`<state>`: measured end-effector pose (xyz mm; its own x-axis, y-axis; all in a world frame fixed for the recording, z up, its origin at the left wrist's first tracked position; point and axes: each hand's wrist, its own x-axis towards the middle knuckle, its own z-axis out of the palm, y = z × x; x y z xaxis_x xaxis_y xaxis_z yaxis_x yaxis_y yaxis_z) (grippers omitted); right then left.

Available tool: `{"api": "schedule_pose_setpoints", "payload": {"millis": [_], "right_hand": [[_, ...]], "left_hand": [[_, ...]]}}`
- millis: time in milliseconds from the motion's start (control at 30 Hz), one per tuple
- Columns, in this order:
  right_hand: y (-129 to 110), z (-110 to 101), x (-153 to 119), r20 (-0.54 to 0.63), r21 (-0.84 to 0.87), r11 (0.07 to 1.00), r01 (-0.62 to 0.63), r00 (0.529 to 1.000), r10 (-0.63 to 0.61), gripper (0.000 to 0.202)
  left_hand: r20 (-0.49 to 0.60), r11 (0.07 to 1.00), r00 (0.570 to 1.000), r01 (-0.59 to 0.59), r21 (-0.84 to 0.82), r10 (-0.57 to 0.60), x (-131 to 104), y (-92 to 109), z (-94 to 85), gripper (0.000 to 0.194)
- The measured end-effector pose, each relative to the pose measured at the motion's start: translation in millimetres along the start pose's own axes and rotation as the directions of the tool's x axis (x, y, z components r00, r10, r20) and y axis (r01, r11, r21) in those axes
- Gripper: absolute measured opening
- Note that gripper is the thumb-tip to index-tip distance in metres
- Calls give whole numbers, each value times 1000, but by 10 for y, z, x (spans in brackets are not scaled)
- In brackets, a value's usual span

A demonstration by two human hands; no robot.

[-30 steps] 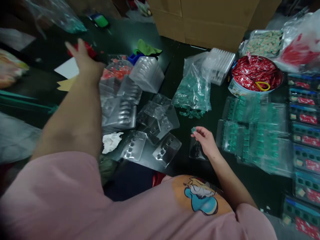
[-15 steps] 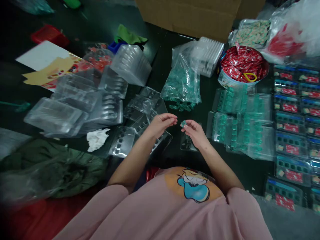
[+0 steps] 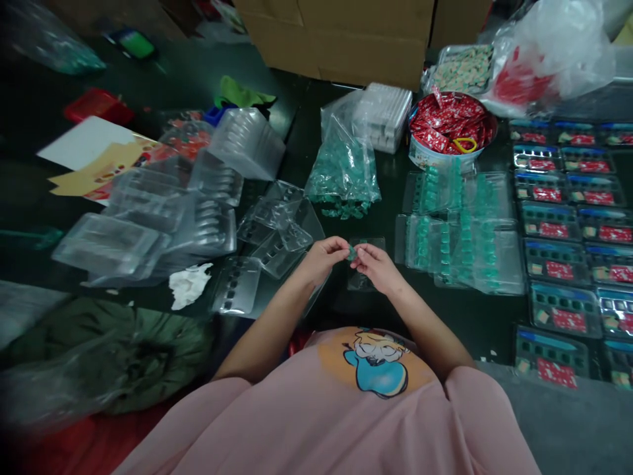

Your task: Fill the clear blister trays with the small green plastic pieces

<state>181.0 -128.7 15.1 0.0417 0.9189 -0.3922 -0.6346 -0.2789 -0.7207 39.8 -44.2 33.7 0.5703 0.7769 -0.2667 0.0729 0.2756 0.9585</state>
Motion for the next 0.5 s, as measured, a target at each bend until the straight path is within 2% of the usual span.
{"api": "schedule_pose_setpoints", "payload": {"millis": [200,367,500], "right_hand": [[66,1,0,71,58,992,-108,992,104,41],[155,-14,-49,34,-20,998,-61,997,62,41],[217,-49,-101,-9,-53,998,-32,999,31,42]], "left_hand": [[58,995,997,53,-84,-48,-22,-154,-25,27],[40,988,998,62,-138,-57,-107,-274,-34,31],[31,940,991,135,-313,-132,-196,-366,36,35]]}}
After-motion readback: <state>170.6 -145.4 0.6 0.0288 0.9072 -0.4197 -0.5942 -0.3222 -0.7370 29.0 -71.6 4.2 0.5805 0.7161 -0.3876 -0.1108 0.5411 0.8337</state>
